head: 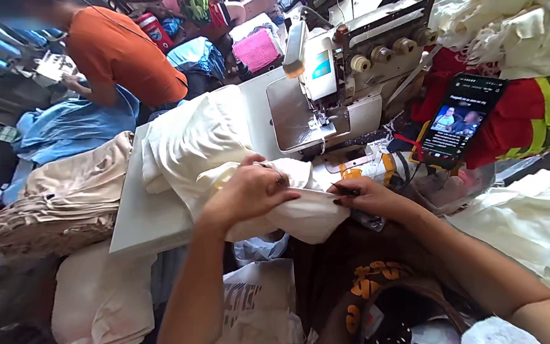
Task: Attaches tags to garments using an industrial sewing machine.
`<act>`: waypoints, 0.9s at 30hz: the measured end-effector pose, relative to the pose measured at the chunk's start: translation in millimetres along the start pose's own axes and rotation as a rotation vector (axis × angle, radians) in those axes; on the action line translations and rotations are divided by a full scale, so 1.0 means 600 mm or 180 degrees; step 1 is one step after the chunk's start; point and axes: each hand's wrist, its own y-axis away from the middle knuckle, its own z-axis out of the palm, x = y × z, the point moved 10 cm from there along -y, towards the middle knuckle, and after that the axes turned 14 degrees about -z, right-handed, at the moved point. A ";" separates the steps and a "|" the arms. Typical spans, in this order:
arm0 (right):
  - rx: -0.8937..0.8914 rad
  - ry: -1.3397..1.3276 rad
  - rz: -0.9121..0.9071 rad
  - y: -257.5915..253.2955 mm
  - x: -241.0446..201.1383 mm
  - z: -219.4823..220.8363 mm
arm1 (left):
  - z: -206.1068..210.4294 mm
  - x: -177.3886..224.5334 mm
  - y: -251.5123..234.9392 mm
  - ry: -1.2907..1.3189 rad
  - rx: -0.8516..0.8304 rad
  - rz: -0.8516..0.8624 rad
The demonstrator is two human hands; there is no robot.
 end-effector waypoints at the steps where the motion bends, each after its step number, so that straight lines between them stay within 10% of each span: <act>1: 0.0173 -0.0102 0.0044 0.008 -0.002 -0.017 | -0.013 -0.015 -0.013 0.0077 -0.0087 0.0004; 12: 0.1280 -0.1099 0.0266 0.081 0.035 -0.127 | -0.003 -0.084 -0.156 0.2790 -0.0508 -0.0421; 18: 0.1075 -0.1034 0.0568 0.095 0.065 -0.098 | 0.023 -0.012 -0.199 0.1231 0.0757 -0.0642; 27: 0.1173 -0.0986 0.0725 0.071 0.071 -0.083 | 0.010 -0.097 -0.198 0.0569 0.0711 -0.1912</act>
